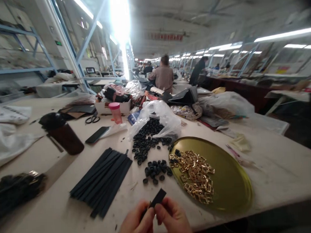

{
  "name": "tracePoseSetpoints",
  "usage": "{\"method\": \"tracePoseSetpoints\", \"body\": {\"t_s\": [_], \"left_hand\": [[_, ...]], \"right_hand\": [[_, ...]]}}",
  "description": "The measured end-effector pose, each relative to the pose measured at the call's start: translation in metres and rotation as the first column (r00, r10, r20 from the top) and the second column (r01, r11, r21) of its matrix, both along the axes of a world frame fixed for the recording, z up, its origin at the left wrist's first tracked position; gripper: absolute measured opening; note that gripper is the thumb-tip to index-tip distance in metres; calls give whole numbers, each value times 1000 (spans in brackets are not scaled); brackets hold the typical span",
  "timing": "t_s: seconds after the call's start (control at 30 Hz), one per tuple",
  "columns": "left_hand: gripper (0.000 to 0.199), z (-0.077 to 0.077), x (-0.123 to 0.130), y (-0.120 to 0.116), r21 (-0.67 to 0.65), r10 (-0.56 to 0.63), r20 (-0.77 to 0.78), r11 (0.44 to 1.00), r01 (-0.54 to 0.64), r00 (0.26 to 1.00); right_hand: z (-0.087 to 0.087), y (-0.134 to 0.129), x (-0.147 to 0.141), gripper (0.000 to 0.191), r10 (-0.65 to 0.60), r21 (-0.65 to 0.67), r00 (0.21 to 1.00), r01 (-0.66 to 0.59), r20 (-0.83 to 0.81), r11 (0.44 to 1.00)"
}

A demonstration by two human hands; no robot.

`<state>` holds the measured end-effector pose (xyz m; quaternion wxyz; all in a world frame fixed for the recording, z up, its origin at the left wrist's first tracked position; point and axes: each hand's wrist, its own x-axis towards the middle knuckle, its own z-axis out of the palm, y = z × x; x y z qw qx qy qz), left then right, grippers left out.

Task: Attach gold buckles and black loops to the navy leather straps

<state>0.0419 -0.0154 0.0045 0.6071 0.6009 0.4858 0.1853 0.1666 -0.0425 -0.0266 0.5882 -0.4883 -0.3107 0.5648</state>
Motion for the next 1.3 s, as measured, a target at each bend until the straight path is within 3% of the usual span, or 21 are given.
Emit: {"method": "tracePoseSetpoints", "body": {"t_s": [0.2, 0.27, 0.43, 0.6, 0.7, 0.83, 0.9, 1.0, 1.07, 1.2, 1.3], "left_hand": [[37, 8, 4, -8, -182, 64, 189, 983, -29, 980], [36, 7, 4, -10, -200, 87, 196, 979, -47, 977], [32, -3, 5, -15, -183, 104, 152, 980, -75, 983], [30, -6, 4, -19, -47, 52, 40, 998, -50, 998], [30, -5, 2, -21, 29, 40, -15, 999, -39, 999], [28, -7, -2, -23, 69, 35, -63, 997, -30, 997], [27, -7, -5, -25, 71, 20, -86, 997, -14, 996], [27, -6, -9, -26, 11, -39, -100, 999, 41, 994], [30, -6, -12, -24, -40, -58, -88, 998, 55, 994], [31, -10, -14, -14, -64, 20, -85, 998, -25, 996], [23, -13, -15, -9, -69, 62, -18, 996, -63, 998]], "right_hand": [[9, -6, 4, 25, 133, -130, 936, -184, -327, 974], [9, -8, 4, 23, 146, -143, 930, -205, -338, 968], [9, -8, 6, 25, 152, -160, 986, -161, -68, 974], [-1, -6, 10, 21, 169, -141, 976, -150, 137, 979], [-3, -10, 9, 14, 182, -109, 933, -155, 311, 982], [1, -16, 10, 7, 105, -22, 810, -112, 577, 993], [0, -17, 13, 10, 166, -57, 829, -161, 535, 985], [-7, -17, 16, 18, 355, -173, 895, -317, 271, 932], [-11, -18, 15, 22, 414, -198, 902, -386, 124, 901], [-5, -18, 13, 25, 393, -128, 892, -372, 223, 919], [5, -9, 24, 26, 505, -97, 805, -501, 312, 860]]}}
